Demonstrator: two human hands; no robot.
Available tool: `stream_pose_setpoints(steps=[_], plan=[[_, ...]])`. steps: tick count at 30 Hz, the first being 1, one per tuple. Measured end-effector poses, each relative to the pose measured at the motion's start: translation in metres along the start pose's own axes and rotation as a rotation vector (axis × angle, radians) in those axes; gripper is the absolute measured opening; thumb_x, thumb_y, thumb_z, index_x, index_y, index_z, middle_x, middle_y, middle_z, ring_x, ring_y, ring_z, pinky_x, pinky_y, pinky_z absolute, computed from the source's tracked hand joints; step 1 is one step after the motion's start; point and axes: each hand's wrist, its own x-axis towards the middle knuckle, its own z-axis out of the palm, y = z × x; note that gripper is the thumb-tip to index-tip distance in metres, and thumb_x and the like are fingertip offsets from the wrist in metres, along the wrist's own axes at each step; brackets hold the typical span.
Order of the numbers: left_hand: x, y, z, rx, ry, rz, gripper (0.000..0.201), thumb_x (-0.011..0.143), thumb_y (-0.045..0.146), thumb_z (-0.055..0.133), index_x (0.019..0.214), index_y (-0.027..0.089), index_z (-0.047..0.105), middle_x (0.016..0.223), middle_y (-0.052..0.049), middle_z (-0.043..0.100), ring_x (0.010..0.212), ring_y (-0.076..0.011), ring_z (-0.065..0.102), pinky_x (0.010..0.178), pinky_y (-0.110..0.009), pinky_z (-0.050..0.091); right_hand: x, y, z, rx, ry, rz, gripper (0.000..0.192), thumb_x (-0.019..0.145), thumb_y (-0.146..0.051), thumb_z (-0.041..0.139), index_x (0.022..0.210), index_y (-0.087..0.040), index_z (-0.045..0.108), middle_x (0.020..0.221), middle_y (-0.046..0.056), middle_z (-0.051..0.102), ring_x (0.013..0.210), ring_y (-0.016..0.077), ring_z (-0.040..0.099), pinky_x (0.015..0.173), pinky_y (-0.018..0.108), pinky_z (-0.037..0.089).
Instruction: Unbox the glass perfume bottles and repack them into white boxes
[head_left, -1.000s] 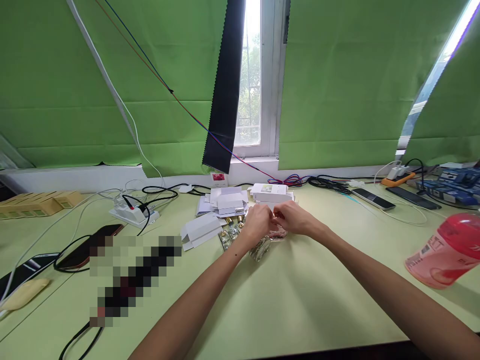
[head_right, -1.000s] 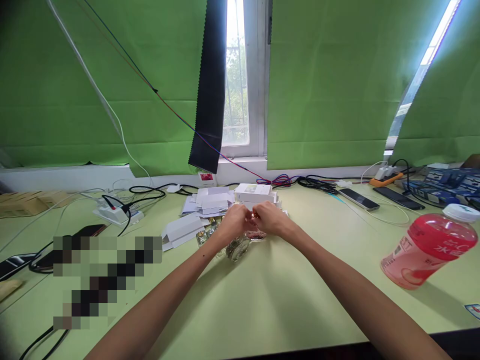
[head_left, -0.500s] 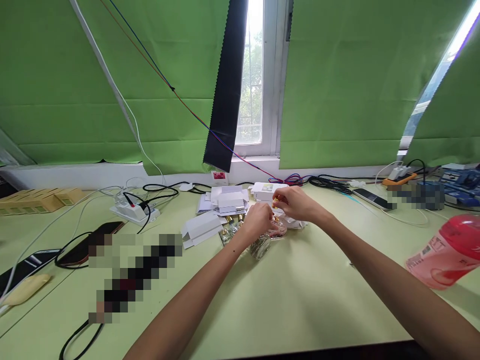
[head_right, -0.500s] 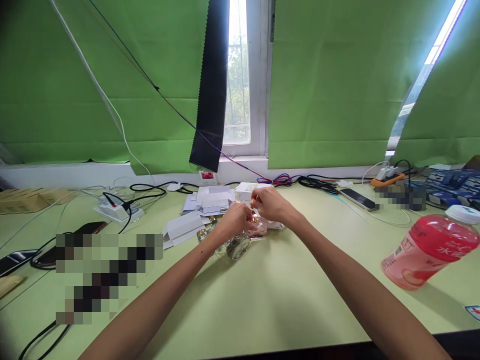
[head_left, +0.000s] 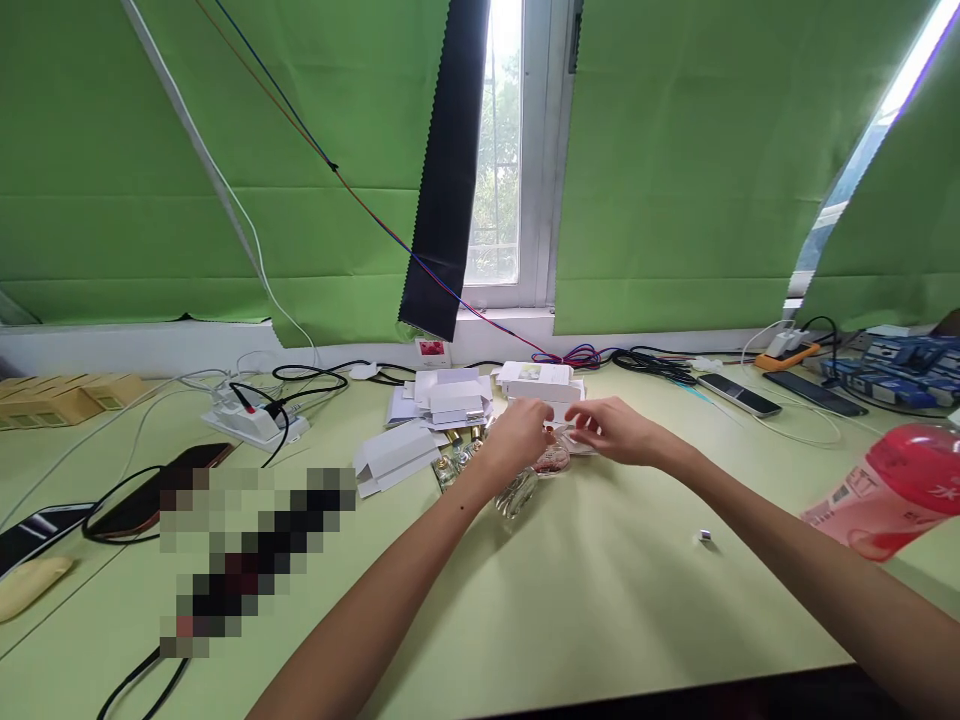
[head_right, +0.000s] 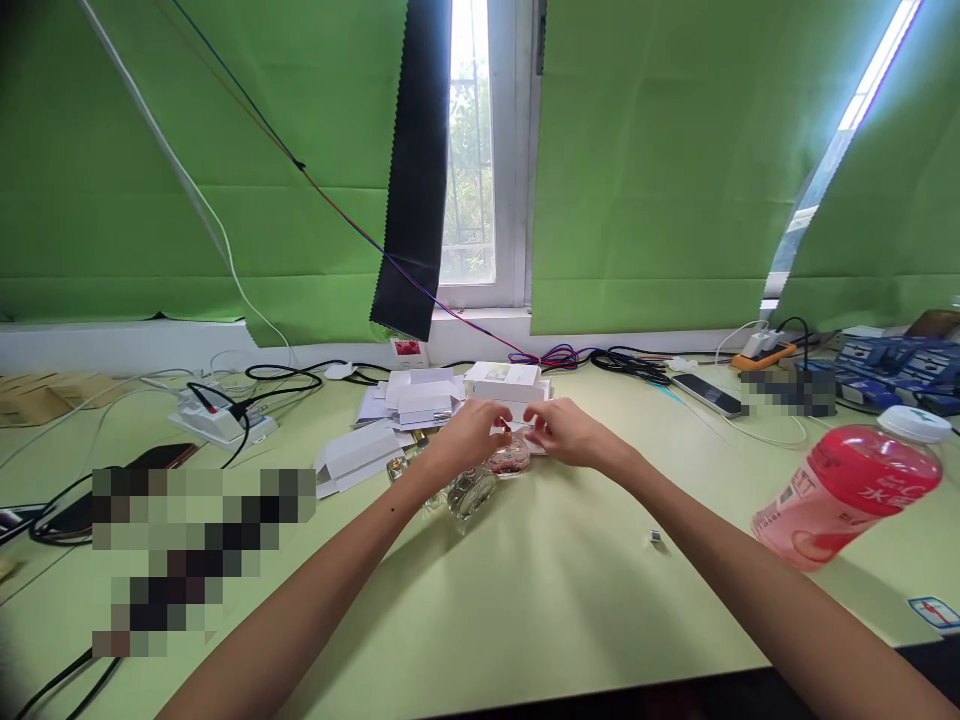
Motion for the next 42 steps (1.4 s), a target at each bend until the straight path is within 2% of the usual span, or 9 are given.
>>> stream_pose_setpoints(steps=[6,12,17,20,24,29,33,36,42], plan=[[0.009,-0.002,0.005,-0.034,-0.017,0.098,0.019,0.083,0.008,0.059,0.081,0.017,0.076,0.086,-0.007,0.074,0.086,-0.0207,0.065,0.078,-0.029,0.047,-0.03,0.013,0.035,0.162,0.012,0.03,0.019,0.09,-0.022,0.061,0.108,-0.016,0.064,0.078,0.004,0.07,0.064,0.017,0.063,0.061,0.027,0.046],[0.009,-0.002,0.001,-0.036,0.011,0.096,0.017,0.087,0.012,0.057,0.089,0.017,0.073,0.083,-0.007,0.071,0.079,-0.0196,0.062,0.072,-0.028,0.046,-0.025,0.01,0.061,0.308,0.086,-0.013,0.037,0.093,-0.025,0.058,0.129,-0.018,0.053,0.075,0.0,0.067,0.063,0.0179,0.062,0.062,0.028,0.045],[0.013,-0.008,-0.01,-0.032,0.029,0.073,0.02,0.085,0.007,0.057,0.087,0.016,0.075,0.081,-0.008,0.072,0.081,-0.0204,0.064,0.076,-0.029,0.048,-0.033,0.01,0.046,0.117,0.019,0.023,0.027,0.093,-0.022,0.058,0.119,-0.017,0.057,0.076,0.002,0.067,0.068,0.0192,0.062,0.062,0.028,0.043],[0.012,-0.014,-0.021,-0.047,0.079,0.043,0.025,0.089,0.012,0.058,0.108,0.015,0.073,0.101,-0.01,0.073,0.087,-0.0204,0.065,0.086,-0.031,0.049,-0.061,0.021,0.028,-0.149,-0.105,0.092,0.009,0.094,-0.026,0.059,0.1,-0.019,0.062,0.085,0.008,0.069,0.081,0.0236,0.066,0.064,0.029,0.042],[-0.002,-0.023,-0.041,-0.098,0.248,-0.007,0.028,0.093,0.018,0.055,0.117,0.016,0.07,0.112,-0.01,0.068,0.072,-0.0146,0.064,0.084,-0.031,0.051,-0.112,0.036,0.012,-0.461,-0.176,0.341,0.014,0.095,-0.035,0.058,0.089,-0.022,0.06,0.089,0.012,0.069,0.08,0.0294,0.068,0.059,0.031,0.038],[-0.035,-0.033,-0.058,-0.128,0.408,0.052,0.021,0.091,0.025,0.057,0.105,0.019,0.072,0.099,-0.003,0.066,0.052,-0.008,0.055,0.072,-0.028,0.05,-0.152,0.048,0.031,-0.487,-0.241,0.48,0.012,0.1,-0.032,0.048,0.102,-0.022,0.055,0.091,0.012,0.069,0.081,0.0304,0.07,0.06,0.032,0.036],[-0.065,-0.05,-0.058,-0.117,0.445,0.019,0.021,0.09,0.031,0.056,0.098,0.019,0.073,0.092,-0.002,0.065,0.052,-0.0088,0.054,0.064,-0.026,0.047,-0.157,0.065,0.059,-0.422,-0.175,0.426,0.023,0.091,-0.004,0.039,0.098,-0.021,0.053,0.087,0.009,0.065,0.078,0.0251,0.066,0.063,0.032,0.036],[-0.086,-0.069,-0.051,-0.111,0.471,-0.013,0.024,0.092,0.034,0.052,0.093,0.019,0.072,0.088,-0.002,0.065,0.054,-0.01,0.054,0.062,-0.026,0.045,-0.155,0.073,0.064,-0.372,-0.116,0.393,0.022,0.087,-0.003,0.039,0.091,-0.021,0.051,0.086,0.01,0.063,0.076,0.0246,0.063,0.065,0.033,0.037],[-0.113,-0.107,-0.021,-0.099,0.533,-0.069,0.026,0.094,0.036,0.05,0.086,0.02,0.069,0.083,-0.001,0.066,0.057,-0.0113,0.053,0.063,-0.026,0.044,-0.15,0.062,0.014,-0.227,0.106,0.241,0.024,0.098,-0.026,0.036,0.075,-0.024,0.043,0.075,0.006,0.062,0.07,0.0226,0.059,0.067,0.033,0.04]])
